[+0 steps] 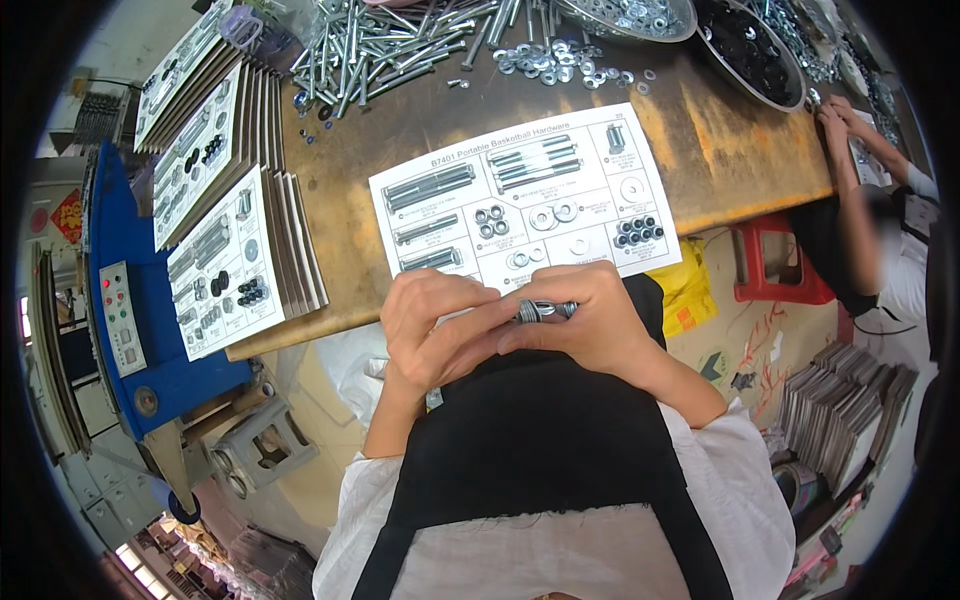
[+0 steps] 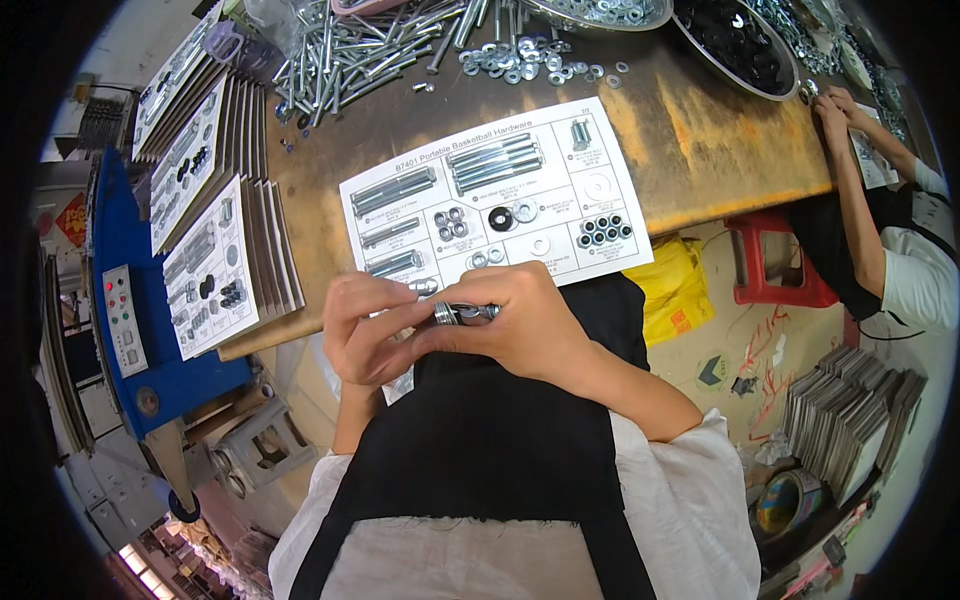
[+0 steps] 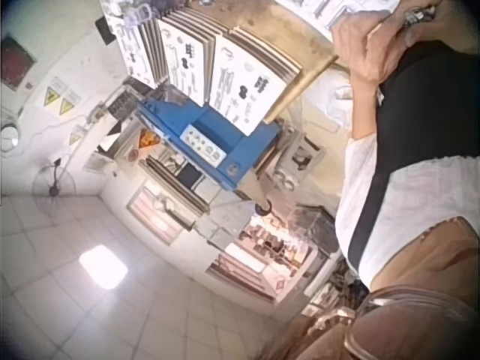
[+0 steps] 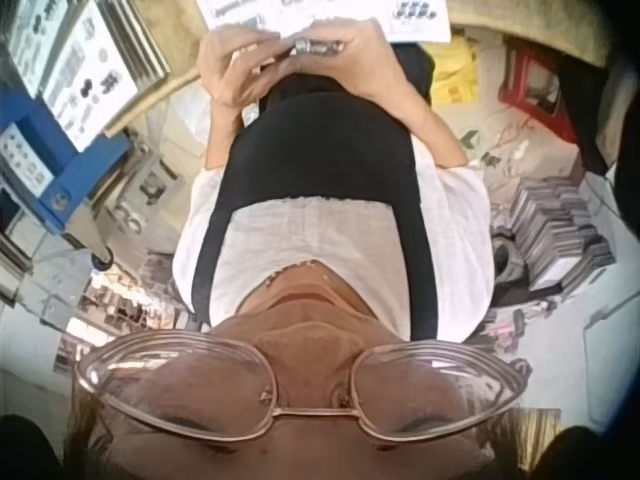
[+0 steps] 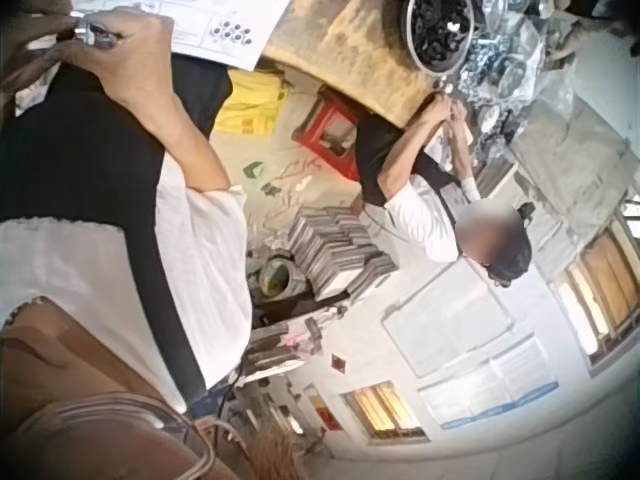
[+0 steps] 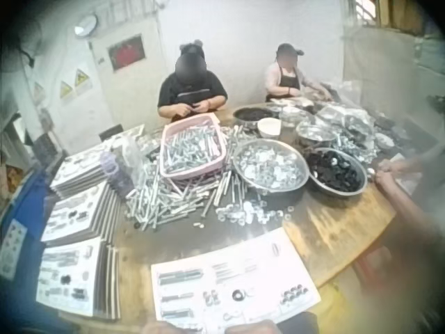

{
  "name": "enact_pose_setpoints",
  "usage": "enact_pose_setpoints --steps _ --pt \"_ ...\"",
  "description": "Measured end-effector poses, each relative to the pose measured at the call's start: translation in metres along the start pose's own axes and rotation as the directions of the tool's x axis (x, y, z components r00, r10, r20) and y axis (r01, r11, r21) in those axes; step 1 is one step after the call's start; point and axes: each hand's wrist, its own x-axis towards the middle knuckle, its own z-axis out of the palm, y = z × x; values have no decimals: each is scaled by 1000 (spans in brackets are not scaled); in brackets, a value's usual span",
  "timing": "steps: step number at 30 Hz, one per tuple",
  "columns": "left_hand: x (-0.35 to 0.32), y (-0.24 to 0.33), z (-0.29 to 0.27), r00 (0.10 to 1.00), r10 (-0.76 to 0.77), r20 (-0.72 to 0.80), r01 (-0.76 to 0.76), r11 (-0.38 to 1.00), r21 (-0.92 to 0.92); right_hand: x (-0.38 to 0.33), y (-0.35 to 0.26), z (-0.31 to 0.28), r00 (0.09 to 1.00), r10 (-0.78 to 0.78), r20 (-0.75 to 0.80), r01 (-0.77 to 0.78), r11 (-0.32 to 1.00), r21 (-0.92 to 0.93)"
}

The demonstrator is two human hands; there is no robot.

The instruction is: The person assembles metal fasteners by hand, picking bolts, nuts, and washers from trays and placing them into designated slots on a cardboard template. The person repeatedly completes one template and moves it aside to start a new one.

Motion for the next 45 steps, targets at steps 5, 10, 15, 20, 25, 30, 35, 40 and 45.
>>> enact_pose_setpoints --steps 5,10,15,20,25,30,35,40,45 --pt "3 0 5 1000 0 18 0 1000 -11 0 0 -6 998 15 69 -13 1000 -27" --pt "5 2 6 1000 -4 -21 3 999 -44 0 4 -6 995 49 85 -56 994 89" --pt "7 0 9 999 -19 37 22 996 -86 0 5 -9 992 56 116 -61 997 38" --pt "5 -10 12 985 -125 115 156 937 -312 -1 12 -8 987 84 139 -112 971 209" --pt "-21 -29 22 860 -509 28 289 441 -850 3 19 -16 925 282 254 -372 803 466" --pt "-24 -44 15 825 -383 416 461 882 -100 2 35 -26 864 363 349 -474 355 805" --pt "-46 -40 41 792 -368 487 273 927 257 12 36 -30 866 359 349 -436 200 877" --pt "-45 -41 44 777 -393 492 300 918 260 11 40 -31 867 328 377 -432 116 894" --pt "-42 -40 31 790 -409 457 325 911 253 11 46 -31 870 282 405 -420 -6 907"
